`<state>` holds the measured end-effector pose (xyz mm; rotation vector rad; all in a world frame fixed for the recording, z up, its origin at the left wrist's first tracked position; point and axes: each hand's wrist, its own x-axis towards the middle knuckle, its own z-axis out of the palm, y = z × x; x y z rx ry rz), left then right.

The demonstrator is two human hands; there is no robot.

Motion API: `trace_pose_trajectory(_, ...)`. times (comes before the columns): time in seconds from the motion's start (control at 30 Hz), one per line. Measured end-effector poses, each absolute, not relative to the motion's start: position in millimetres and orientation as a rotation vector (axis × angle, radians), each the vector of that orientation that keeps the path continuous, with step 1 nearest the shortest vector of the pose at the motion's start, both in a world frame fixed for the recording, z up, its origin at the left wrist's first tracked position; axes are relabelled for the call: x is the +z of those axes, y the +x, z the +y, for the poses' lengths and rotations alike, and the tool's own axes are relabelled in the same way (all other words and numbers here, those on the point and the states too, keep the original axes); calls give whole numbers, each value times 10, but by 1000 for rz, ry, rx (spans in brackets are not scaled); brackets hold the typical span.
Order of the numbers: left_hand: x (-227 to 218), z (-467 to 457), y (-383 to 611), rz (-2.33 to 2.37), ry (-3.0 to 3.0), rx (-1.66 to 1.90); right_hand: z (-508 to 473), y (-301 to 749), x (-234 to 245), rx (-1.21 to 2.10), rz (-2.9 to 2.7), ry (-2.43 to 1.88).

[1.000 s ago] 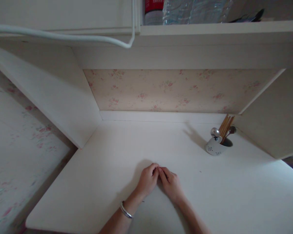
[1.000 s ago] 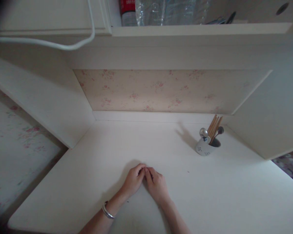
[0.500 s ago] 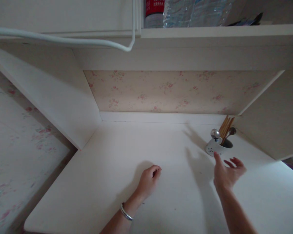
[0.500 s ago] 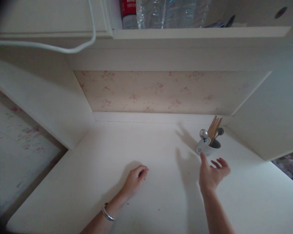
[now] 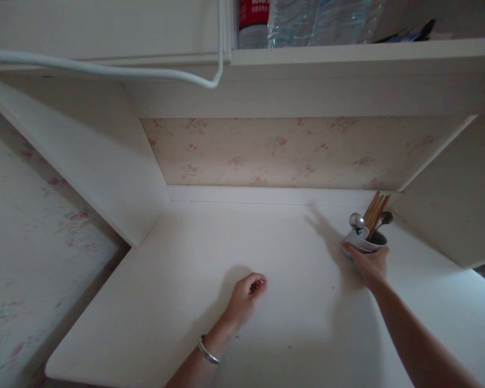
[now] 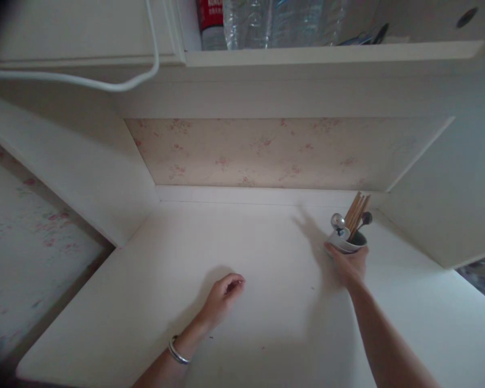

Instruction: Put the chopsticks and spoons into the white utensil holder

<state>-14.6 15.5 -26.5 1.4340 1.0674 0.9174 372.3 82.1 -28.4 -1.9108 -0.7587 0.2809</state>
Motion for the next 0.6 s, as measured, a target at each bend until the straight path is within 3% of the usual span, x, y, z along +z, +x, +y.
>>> trace_pose_trajectory(0.2, -227, 212, -230, 851, 1091, 1041, 702, 3228, -232, 377, -897, -1854)
trace_pose_trajectory(0.43, -194, 219, -228, 658, 802, 1183, 89, 1862, -56, 1013, -1308, -1390)
trace_pose_trajectory(0.6, -95, 187, -311, 562, 579, 1191, -177, 1213, 200, 1217, -1569, -1333)
